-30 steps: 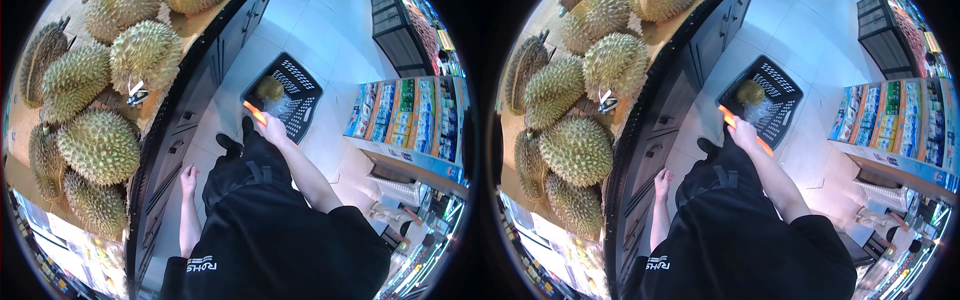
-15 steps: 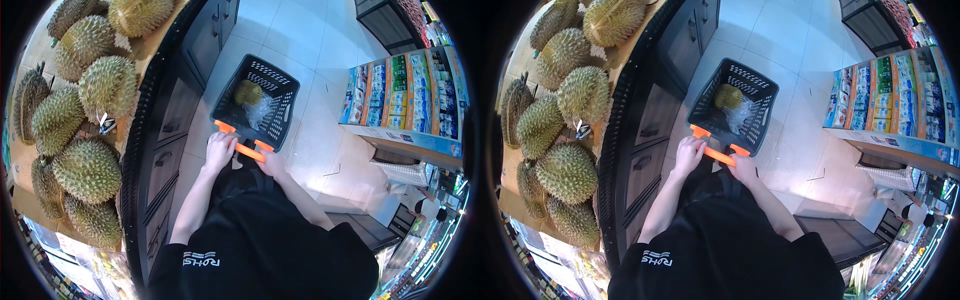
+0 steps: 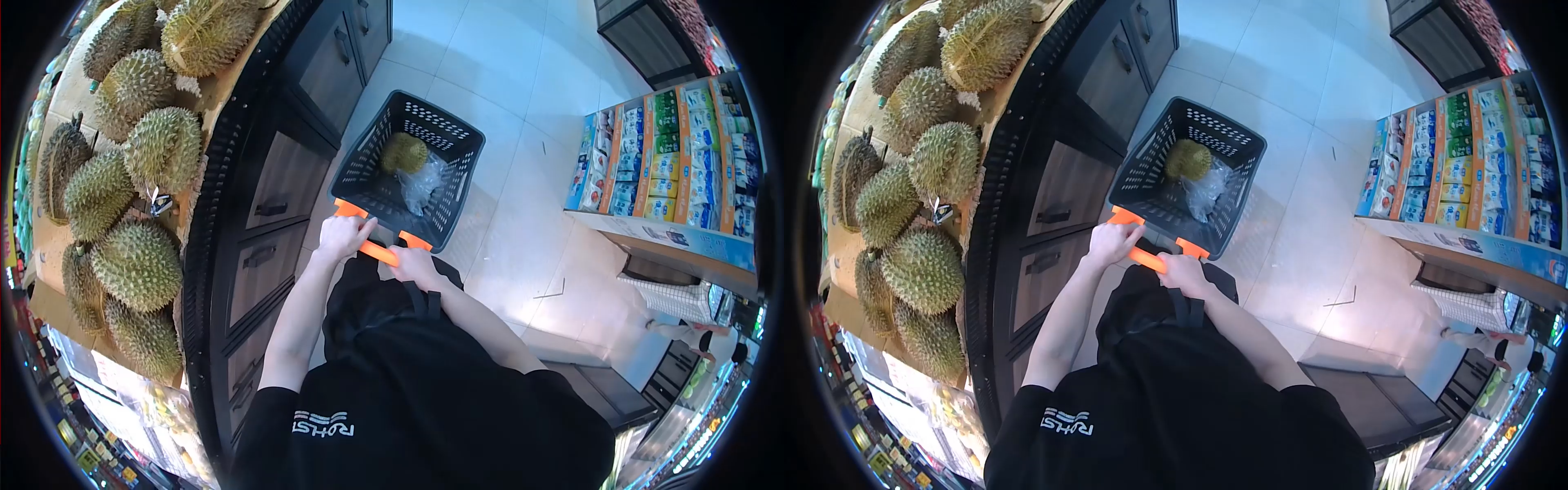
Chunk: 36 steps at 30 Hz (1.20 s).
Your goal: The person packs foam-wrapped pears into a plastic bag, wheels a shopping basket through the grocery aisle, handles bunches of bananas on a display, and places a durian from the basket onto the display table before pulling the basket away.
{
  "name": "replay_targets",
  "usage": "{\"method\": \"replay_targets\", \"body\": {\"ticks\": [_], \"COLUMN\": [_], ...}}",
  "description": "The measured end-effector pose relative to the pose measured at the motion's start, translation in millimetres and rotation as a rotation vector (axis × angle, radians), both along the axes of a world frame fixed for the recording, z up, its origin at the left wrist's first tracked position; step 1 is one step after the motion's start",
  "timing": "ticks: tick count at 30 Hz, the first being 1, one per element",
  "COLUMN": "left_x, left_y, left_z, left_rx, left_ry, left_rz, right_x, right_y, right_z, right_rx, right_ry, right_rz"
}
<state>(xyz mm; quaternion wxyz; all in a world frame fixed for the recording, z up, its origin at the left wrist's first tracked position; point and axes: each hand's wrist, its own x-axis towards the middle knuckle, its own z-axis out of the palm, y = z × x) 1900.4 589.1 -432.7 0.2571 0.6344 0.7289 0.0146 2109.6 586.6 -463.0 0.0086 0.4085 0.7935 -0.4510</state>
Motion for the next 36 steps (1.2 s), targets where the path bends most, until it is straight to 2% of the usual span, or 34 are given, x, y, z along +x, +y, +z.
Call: {"method": "replay_targets", "body": {"ticks": [5, 10, 18, 26, 28, 31, 36], "left_x": [9, 17, 22, 16, 10, 5, 2], "left_y": [8, 17, 57, 113, 127, 148, 180], "left_z": [-12, -15, -14, -25, -24, -28, -23], "left_rx": [-0.037, 0.23, 0.393, 0.377, 0.342, 0.327, 0.311], "left_ry": [0.06, 0.025, 0.001, -0.065, -0.076, -0.105, -0.135], "left_rz": [0.048, 0.027, -0.078, -0.069, -0.144, -0.165, -0.153], "right_x": [5, 12, 19, 14, 5, -20, -31], "right_y": [14, 36, 83, 144, 158, 177, 197], "right_z": [-7, -2, 0, -13, 2, 26, 16], "right_rx": [0.05, 0.057, 0.081, 0.076, -0.005, 0.013, 0.105], "right_ry": [-0.016, -0.059, -0.105, -0.148, -0.19, -0.248, -0.28], "right_rz": [0.033, 0.006, -0.032, 0.034, -0.02, -0.092, -0.16]}}
